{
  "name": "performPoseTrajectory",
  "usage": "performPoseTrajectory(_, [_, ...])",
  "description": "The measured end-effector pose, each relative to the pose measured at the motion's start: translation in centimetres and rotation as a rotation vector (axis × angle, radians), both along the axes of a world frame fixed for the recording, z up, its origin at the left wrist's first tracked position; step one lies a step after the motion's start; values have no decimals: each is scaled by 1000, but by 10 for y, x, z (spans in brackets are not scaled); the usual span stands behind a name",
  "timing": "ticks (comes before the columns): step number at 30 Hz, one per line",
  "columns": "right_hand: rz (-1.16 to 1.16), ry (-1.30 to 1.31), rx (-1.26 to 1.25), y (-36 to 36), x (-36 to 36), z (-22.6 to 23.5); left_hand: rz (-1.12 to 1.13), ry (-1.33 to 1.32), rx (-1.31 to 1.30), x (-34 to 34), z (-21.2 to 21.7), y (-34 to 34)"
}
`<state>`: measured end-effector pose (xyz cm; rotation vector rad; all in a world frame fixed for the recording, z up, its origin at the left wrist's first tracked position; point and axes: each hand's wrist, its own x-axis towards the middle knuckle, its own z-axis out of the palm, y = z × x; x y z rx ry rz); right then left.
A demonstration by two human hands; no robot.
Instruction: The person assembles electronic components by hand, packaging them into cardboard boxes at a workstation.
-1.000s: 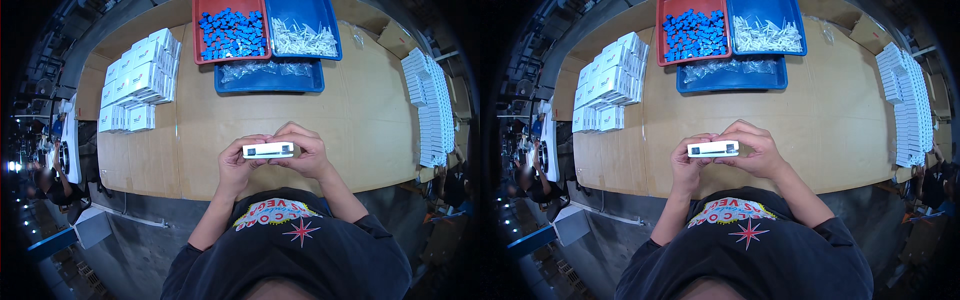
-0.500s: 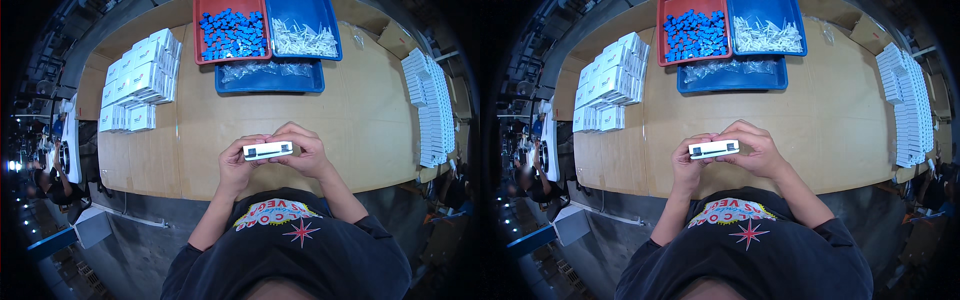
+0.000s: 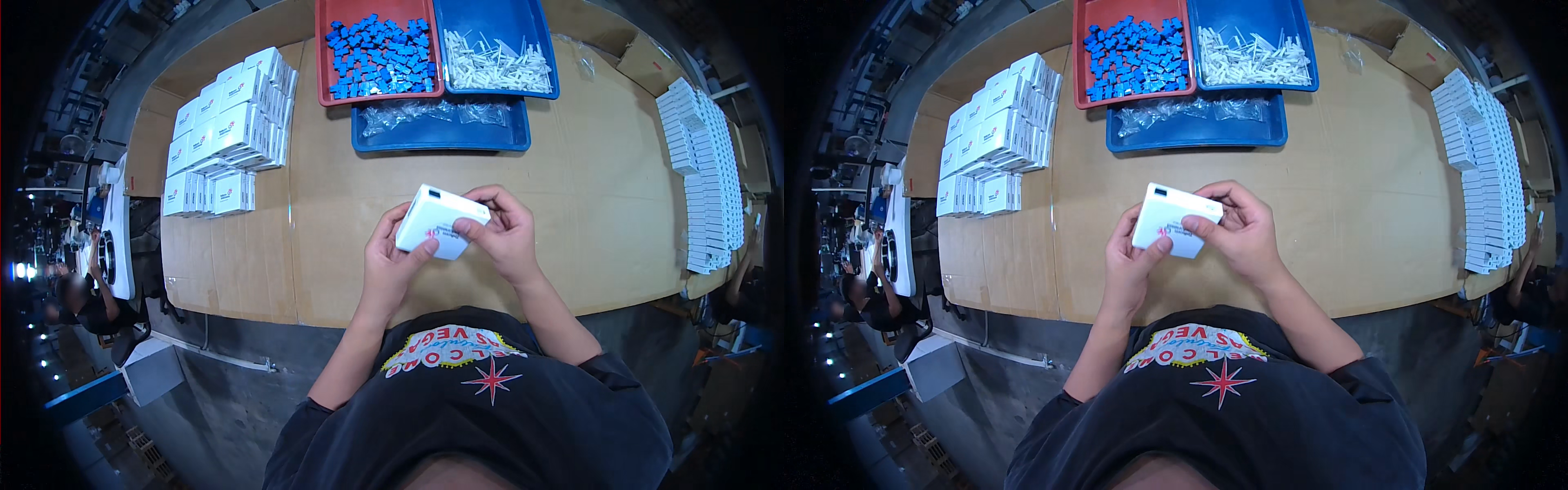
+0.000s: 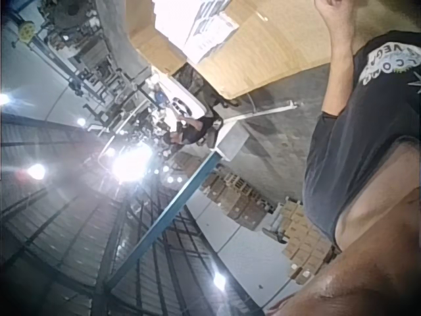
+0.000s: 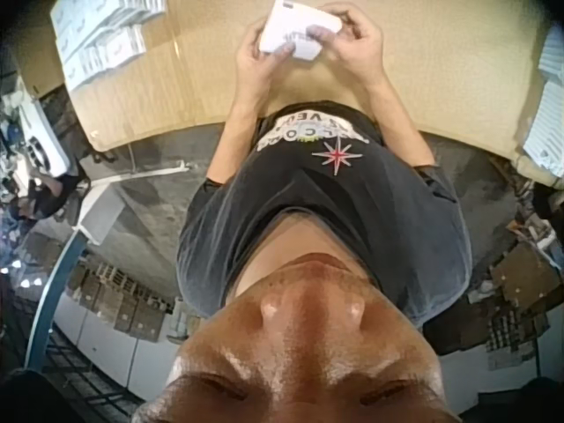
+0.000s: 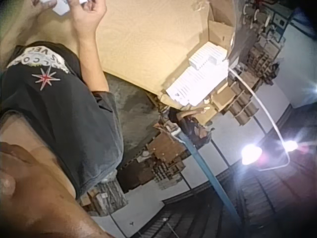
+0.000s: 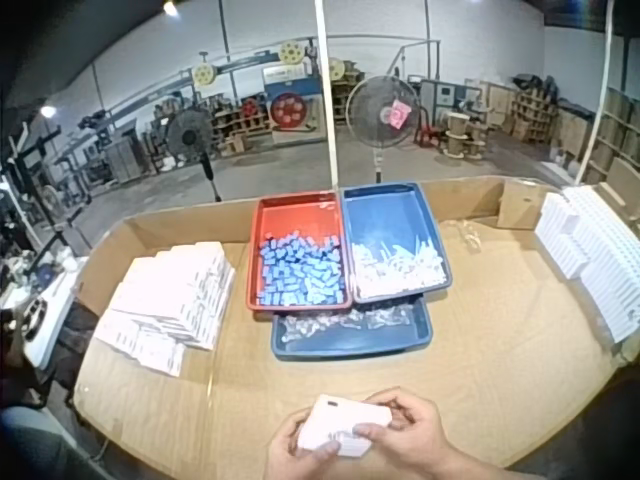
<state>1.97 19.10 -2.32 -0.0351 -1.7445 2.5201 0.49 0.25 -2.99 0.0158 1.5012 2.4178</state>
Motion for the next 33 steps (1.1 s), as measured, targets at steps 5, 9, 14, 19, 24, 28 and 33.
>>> performPoseTrajectory(5, [84,-282,40,10,-16,-16,27,-331,40,-5,-9,1])
performPoseTrajectory(9, [351,-564,57,18,-17,-38,-99,-415,-30,-9,-28,-5])
performPoseTrajectory(14, [442,-631,48,23,-16,-66,-260,-402,-194,-11,-59,-13])
performPoseTrajectory(19, [376,-632,-91,16,-12,-76,-253,-493,-73,-19,-52,-13])
performPoseTrajectory(24, [161,-491,-459,2,-16,-72,-111,-427,140,-22,-34,-6])
performPoseTrajectory(28, [193,-255,-184,4,-13,-67,-54,-17,-130,-11,-31,5])
performPoseTrajectory(33, [241,-72,224,14,-12,-54,-8,334,-445,-7,-22,-3])
